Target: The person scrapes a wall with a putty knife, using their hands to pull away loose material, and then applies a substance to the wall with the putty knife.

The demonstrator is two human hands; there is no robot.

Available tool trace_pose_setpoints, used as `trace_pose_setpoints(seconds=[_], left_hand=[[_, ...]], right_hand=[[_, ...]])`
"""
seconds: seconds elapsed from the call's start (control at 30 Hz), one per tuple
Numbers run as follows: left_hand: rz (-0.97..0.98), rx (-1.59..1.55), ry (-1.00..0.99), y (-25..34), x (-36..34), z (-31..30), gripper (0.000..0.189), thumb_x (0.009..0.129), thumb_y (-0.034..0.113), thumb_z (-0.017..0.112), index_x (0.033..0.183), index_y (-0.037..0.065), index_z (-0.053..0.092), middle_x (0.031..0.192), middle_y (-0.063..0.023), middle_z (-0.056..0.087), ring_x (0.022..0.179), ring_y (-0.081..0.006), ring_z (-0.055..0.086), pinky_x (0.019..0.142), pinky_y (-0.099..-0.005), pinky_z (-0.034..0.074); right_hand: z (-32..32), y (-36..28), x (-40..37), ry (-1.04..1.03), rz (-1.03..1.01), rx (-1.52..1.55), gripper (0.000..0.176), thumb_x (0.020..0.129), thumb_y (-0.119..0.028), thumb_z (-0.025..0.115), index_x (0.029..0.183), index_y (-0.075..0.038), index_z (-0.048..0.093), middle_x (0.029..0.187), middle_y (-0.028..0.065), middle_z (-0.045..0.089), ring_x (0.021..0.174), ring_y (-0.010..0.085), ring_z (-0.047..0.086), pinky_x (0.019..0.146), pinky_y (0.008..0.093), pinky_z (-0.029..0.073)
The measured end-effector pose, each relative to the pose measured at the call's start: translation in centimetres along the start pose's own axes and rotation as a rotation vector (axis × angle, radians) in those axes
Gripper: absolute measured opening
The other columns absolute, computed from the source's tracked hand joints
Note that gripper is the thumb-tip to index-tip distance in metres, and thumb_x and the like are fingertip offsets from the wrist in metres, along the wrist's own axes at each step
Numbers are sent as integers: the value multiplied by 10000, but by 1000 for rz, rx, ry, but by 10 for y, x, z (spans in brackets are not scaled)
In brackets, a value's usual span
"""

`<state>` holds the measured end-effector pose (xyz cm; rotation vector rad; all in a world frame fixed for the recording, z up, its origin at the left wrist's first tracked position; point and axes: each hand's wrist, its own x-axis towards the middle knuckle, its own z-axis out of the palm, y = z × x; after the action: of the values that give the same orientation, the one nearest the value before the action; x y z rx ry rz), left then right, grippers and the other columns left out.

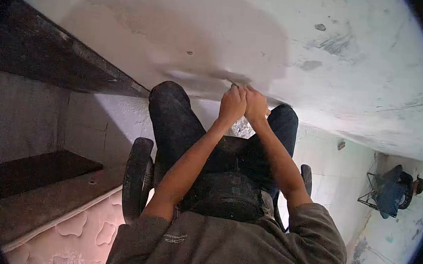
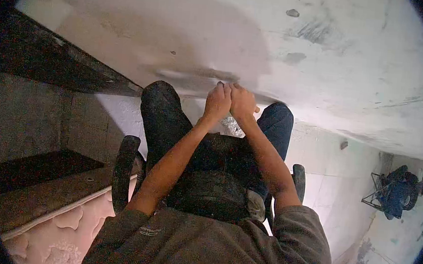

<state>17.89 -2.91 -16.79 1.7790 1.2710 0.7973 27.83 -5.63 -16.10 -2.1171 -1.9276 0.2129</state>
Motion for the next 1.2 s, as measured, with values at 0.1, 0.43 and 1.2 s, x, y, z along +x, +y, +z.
trace_pose_setpoints(seconds=[0.1, 0.43, 1.2], left_hand=[[-36, -15, 2, 0, 0, 3, 372, 967, 265, 385, 900, -73, 526, 845, -327, 608, 846, -501, 582, 763, -552, 458], [155, 50, 74, -25, 1, 14, 370, 959, 267, 389, 877, -65, 533, 813, -323, 603, 806, -498, 585, 735, -554, 465], [-41, -45, 49, -17, 2, 1, 428, 968, 289, 349, 897, -86, 544, 843, -346, 606, 843, -506, 587, 757, -569, 458]], right_hand=[[6, 4, 2, -46, 28, -24, 226, 875, -247, 509, 999, -78, 594, 1004, 143, 650, 860, 361, 649, 734, 489, 521], [10, 3, 2, -23, 12, 26, 244, 871, -233, 501, 1059, -110, 599, 1041, 137, 647, 855, 369, 645, 734, 489, 517], [7, -4, 10, -8, -129, -107, 243, 874, -242, 501, 1047, -108, 608, 998, 128, 655, 860, 330, 654, 734, 441, 534]])
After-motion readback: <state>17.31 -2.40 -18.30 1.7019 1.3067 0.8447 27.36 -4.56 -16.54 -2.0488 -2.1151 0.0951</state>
